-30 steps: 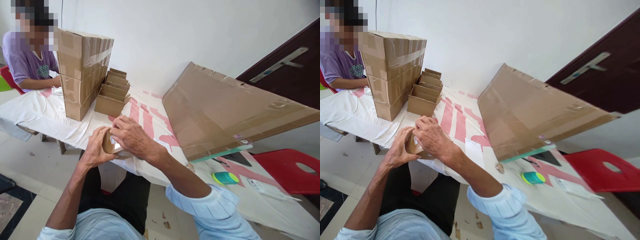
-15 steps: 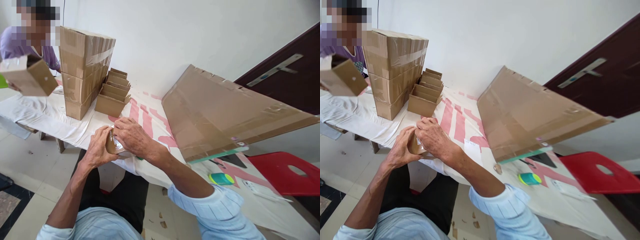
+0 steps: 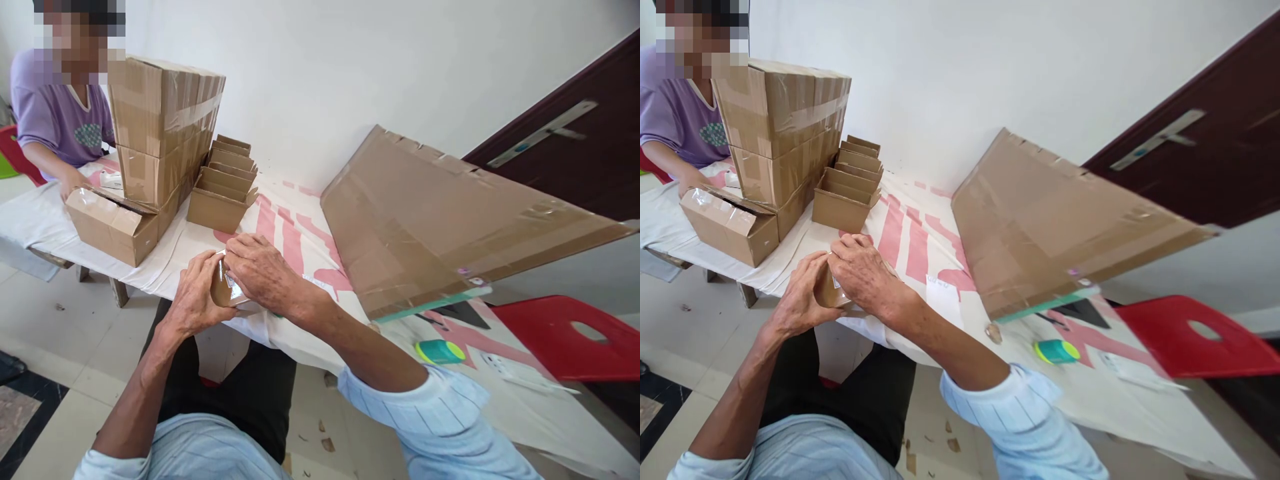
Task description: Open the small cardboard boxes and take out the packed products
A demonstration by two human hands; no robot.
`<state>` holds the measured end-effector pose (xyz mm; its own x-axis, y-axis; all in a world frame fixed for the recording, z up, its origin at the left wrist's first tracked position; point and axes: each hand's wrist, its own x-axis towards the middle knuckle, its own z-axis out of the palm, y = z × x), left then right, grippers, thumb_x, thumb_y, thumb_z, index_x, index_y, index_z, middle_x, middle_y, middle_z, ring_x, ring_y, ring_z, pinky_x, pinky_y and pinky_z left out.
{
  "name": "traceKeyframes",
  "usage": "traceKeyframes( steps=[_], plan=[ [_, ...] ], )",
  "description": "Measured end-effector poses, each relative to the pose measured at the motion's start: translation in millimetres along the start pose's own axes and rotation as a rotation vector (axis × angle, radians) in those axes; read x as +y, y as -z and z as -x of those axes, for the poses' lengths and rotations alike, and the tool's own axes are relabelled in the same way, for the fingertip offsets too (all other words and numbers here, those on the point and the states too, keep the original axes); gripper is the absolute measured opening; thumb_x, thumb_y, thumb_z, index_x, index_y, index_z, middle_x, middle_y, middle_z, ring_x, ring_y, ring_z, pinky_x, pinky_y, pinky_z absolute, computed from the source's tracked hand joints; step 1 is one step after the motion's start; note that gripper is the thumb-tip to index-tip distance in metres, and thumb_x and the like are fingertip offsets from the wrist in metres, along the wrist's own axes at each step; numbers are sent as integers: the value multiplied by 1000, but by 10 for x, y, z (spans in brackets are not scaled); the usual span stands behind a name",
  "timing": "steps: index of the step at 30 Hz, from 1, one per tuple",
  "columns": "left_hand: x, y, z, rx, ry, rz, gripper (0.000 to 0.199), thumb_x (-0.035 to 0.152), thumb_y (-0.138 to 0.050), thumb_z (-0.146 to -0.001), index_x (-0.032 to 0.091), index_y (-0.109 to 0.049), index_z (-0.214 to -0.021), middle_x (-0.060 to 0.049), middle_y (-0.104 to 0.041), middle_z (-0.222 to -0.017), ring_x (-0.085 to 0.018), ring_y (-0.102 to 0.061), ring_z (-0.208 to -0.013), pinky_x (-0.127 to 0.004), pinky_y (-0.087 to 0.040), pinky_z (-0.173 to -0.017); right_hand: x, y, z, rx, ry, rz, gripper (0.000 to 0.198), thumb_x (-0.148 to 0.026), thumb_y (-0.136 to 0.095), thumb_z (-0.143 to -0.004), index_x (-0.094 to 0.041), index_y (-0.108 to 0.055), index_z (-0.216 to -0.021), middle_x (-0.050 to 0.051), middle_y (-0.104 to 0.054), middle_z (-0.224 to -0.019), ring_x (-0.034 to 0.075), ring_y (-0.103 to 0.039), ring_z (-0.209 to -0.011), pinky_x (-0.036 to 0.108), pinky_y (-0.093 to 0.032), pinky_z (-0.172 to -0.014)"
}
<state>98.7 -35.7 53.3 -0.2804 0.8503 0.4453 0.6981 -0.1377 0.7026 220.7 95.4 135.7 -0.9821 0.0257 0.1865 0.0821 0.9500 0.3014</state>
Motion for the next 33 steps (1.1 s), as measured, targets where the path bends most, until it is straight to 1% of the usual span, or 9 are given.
traceKeyframes(
  steps=[6, 13, 16, 20, 22, 24, 27, 29, 33],
  plan=[
    [9, -14, -4, 5, 0, -11, 100, 24, -95, -61, 26, -47, -149, -19, -49, -157, -42, -45, -150, -65, -40, -121, 2, -8, 1, -1, 2, 1, 18, -9, -57, -99, -15, -74, -104, 14, -70, -105, 30, -55, -105, 43, -43, -96],
    [0, -9, 6, 8, -7, -8, 99, 24, -94, -63, 26, -47, -150, -18, -50, -156, -42, -45, -150, -64, -40, -121, 20, -55, 21, 78, -19, -51, 21, -8, -51, -100, -15, -71, -98, 13, -68, -99, 29, -55, -99, 43, -45, -95],
    [12, -10, 13, 7, 0, -1, 100, 26, -94, -63, 27, -46, -151, -17, -50, -157, -42, -45, -150, -64, -39, -121, 18, -37, 19, 132, -29, -183, 24, -12, -46, -104, -18, -67, -92, 12, -67, -96, 27, -55, -96, 42, -47, -92],
    [-14, 16, -3, 8, 9, 6, 98, 27, -93, -64, 27, -48, -150, -16, -51, -155, -41, -46, -149, -63, -40, -122, 11, 162, 82, 259, -107, -556, 22, -22, -45, -107, -22, -61, -92, 8, -66, -97, 24, -60, -92, 40, -52, -87],
    [-86, 63, -19, 10, 10, 35, 98, 29, -94, -63, 26, -49, -150, -16, -52, -154, -41, -48, -147, -62, -40, -122, 118, 275, 180, 381, -207, -703, 18, -28, -49, -107, -24, -61, -94, 6, -66, -97, 23, -62, -91, 39, -53, -84],
    [-208, 136, -25, 4, 13, 91, 97, 33, -95, -63, 25, -51, -148, -16, -53, -154, -41, -51, -145, -59, -42, -122, 357, 302, 330, 530, -336, -737, 16, -34, -54, -105, -25, -60, -93, 4, -65, -94, 22, -62, -88, 39, -53, -82],
    [-474, 252, -28, -5, 76, 177, 94, 42, -92, -66, 23, -51, -149, -15, -53, -156, -40, -52, -145, -57, -48, -119, 922, 96, 695, 669, -553, -681, 16, -37, -59, -101, -25, -60, -91, 2, -62, -88, 20, -59, -81, 36, -50, -79],
    [-682, 302, -60, -8, 161, 208, 96, 49, -92, -68, 24, -50, -150, -15, -51, -160, -41, -51, -147, -58, -51, -117, 1342, -173, 1054, 646, -746, -643, 15, -35, -58, -98, -23, -60, -89, 1, -60, -82, 18, -55, -76, 33, -47, -75],
    [-969, 330, -173, 9, 242, 335, 99, 55, -98, -61, 33, -55, -148, -8, -53, -161, -43, -45, -153, -64, -44, -124, 1924, -792, 1869, 445, -1161, -541, 12, -27, -50, -93, -22, -55, -83, 1, -59, -78, 18, -51, -75, 31, -42, -73]
  ],
)
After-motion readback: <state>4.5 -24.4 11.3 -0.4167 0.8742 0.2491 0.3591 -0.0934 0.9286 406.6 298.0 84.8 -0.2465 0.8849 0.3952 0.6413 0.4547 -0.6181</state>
